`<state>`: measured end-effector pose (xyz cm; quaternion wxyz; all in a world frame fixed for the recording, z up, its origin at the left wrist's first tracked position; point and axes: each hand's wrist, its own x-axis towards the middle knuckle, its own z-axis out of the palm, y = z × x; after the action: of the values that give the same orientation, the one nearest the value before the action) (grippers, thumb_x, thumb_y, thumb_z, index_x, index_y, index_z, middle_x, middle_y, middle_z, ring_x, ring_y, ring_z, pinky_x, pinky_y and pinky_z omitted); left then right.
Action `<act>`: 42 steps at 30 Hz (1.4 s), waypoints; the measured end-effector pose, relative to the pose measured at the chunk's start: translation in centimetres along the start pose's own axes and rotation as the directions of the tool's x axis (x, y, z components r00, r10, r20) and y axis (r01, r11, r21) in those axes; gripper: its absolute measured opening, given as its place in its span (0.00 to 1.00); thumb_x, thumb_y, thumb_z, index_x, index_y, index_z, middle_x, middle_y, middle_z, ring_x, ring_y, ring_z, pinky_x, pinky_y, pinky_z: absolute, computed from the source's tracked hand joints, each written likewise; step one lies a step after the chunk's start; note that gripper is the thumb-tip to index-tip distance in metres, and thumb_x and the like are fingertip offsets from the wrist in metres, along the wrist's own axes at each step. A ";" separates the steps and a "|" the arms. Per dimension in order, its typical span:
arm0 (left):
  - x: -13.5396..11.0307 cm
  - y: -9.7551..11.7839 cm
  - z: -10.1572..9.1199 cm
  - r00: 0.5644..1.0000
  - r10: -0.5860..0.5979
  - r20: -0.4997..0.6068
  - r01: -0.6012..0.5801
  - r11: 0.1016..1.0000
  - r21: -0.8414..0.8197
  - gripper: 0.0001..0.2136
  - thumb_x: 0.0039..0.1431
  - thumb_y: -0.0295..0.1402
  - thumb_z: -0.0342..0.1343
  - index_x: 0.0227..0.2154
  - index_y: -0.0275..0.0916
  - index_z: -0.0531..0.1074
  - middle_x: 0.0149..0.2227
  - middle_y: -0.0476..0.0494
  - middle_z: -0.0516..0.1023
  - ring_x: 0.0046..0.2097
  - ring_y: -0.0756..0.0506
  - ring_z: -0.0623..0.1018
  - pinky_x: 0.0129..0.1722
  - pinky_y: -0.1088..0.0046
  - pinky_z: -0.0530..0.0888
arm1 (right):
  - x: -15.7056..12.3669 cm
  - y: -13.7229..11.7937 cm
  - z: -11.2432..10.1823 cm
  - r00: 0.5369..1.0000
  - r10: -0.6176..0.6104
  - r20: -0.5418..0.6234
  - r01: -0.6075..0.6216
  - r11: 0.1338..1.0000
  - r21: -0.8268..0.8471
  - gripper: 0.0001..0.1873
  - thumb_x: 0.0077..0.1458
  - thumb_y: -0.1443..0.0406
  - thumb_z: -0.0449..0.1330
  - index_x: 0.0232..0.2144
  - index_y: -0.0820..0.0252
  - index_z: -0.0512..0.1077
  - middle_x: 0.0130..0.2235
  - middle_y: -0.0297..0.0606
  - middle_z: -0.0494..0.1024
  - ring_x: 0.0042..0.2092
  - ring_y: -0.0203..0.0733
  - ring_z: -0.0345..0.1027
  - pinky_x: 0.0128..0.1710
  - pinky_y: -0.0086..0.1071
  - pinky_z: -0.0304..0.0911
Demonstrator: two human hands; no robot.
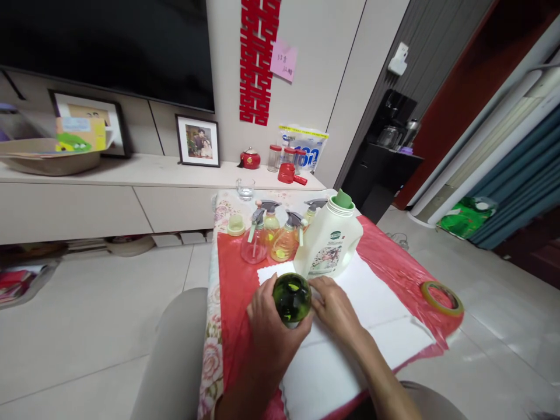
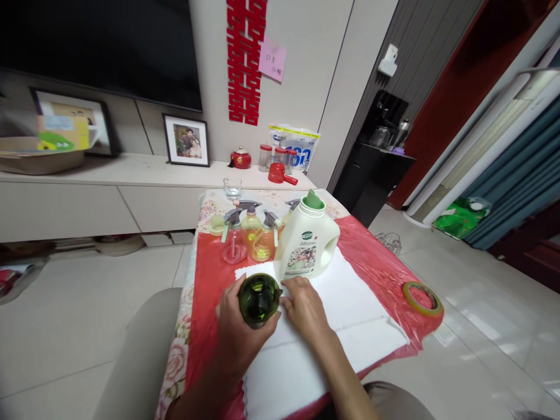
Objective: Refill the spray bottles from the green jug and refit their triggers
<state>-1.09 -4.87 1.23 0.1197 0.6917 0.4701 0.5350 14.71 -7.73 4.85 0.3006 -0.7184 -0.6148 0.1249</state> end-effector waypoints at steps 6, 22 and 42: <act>-1.1 0.7 -0.4 0.971 0.107 0.215 -0.066 0.980 -0.190 0.45 0.38 0.35 0.69 0.61 0.36 0.55 0.53 0.31 0.72 0.53 0.31 0.75 0.53 0.47 0.74 | 2.0 4.2 -7.7 0.912 0.213 -0.350 -0.183 0.976 0.115 0.16 0.53 0.54 0.59 0.35 0.59 0.77 0.37 0.43 0.80 0.38 0.48 0.73 0.41 0.41 0.66; -1.6 0.4 0.9 0.813 0.062 0.579 0.121 0.955 -0.272 0.47 0.36 0.35 0.72 0.62 0.36 0.58 0.59 0.31 0.70 0.60 0.28 0.70 0.61 0.42 0.67 | 11.6 11.1 -6.1 0.854 0.293 -0.429 -0.027 0.850 0.526 0.16 0.57 0.58 0.65 0.42 0.64 0.74 0.43 0.39 0.78 0.43 0.41 0.73 0.45 0.40 0.71; -1.5 0.3 1.3 0.809 0.052 0.585 0.156 0.942 -0.298 0.48 0.35 0.32 0.72 0.62 0.38 0.57 0.58 0.32 0.70 0.60 0.29 0.71 0.61 0.43 0.68 | 10.3 10.0 -7.7 0.730 0.340 -0.592 0.031 0.849 0.527 0.23 0.39 0.58 0.62 0.39 0.62 0.77 0.29 0.37 0.79 0.27 0.40 0.69 0.28 0.34 0.68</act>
<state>0.21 -5.75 -0.07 0.3880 0.7789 0.3322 0.3639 29.24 -0.69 7.02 0.6640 -0.6610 -0.3470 0.0414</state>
